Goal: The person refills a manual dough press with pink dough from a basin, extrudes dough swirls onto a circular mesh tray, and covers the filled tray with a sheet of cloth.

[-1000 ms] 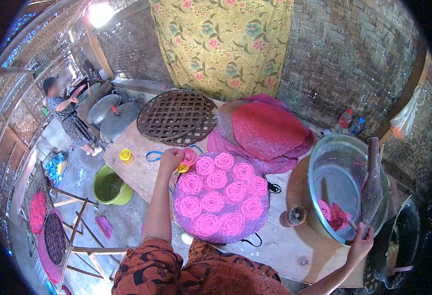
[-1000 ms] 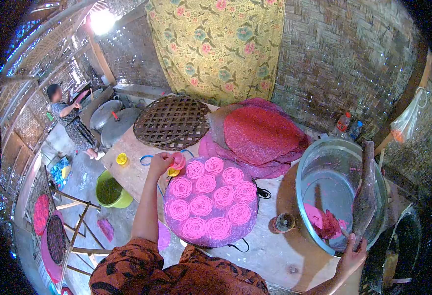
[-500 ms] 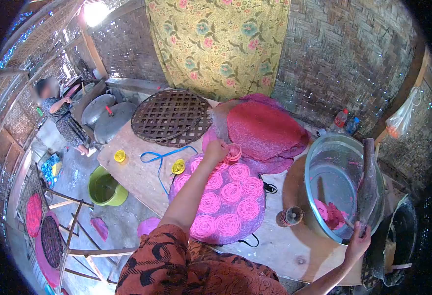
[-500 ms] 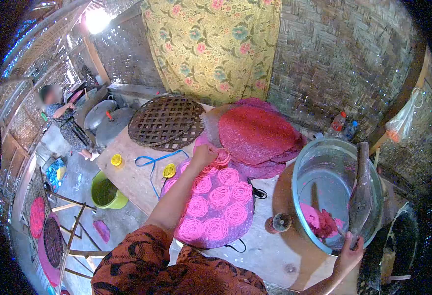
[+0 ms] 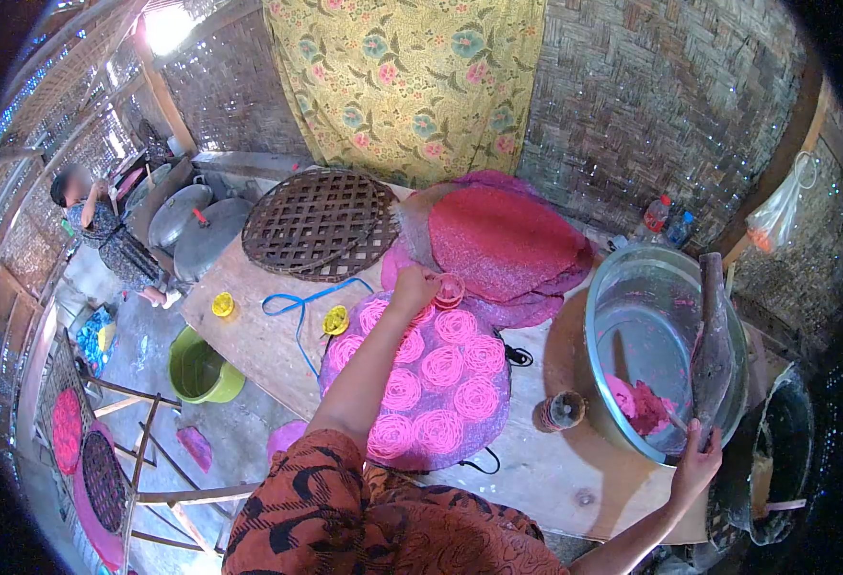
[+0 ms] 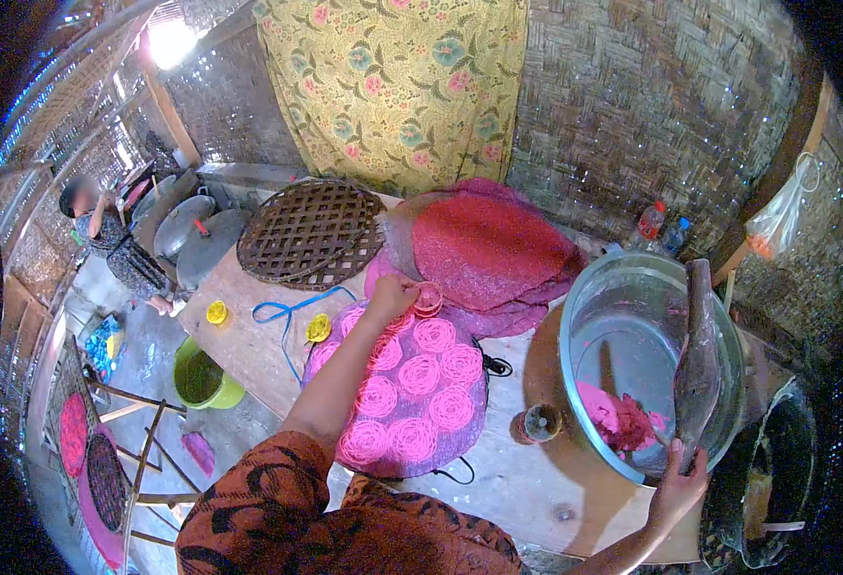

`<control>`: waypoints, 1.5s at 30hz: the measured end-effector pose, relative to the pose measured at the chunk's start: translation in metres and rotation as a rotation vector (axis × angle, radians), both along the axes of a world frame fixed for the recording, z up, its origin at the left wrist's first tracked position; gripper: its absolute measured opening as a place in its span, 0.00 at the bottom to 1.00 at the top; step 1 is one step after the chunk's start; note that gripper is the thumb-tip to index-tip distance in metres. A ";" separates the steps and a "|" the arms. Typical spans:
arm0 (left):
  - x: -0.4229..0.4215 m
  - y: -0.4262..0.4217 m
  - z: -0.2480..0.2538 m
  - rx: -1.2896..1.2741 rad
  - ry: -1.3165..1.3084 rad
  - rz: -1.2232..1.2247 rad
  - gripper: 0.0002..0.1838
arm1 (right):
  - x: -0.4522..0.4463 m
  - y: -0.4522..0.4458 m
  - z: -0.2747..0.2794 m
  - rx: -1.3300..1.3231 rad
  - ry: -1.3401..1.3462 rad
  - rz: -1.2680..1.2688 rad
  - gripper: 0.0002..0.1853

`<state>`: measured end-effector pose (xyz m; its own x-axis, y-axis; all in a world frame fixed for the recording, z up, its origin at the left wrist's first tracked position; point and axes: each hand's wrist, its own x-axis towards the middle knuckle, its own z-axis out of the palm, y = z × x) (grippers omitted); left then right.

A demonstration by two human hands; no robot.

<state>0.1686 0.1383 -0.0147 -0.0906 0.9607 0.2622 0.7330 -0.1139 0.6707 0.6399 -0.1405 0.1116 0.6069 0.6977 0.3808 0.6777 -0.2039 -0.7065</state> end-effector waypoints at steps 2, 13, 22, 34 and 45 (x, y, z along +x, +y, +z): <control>-0.004 -0.001 0.002 -0.005 0.006 -0.032 0.10 | 0.002 -0.001 -0.004 -0.018 -0.019 -0.021 0.20; 0.009 -0.166 0.060 -0.273 -0.184 -0.423 0.07 | 0.002 0.001 -0.007 0.013 -0.015 -0.022 0.20; 0.003 -0.256 0.032 -0.457 -0.002 -0.447 0.13 | 0.007 0.001 -0.010 0.010 0.020 0.028 0.20; 0.002 -0.265 0.041 -0.231 0.028 -0.447 0.15 | 0.005 0.000 -0.004 -0.019 -0.019 0.091 0.19; -0.188 -0.112 -0.013 0.018 -1.134 0.107 0.12 | 0.009 0.001 -0.004 -0.052 -0.081 0.044 0.29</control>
<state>-0.0194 0.0261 -0.0278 -0.3654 0.9308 -0.0091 -0.2880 -0.1037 0.9520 0.6492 -0.1399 0.1072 0.5439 0.7430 0.3901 0.7413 -0.2075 -0.6383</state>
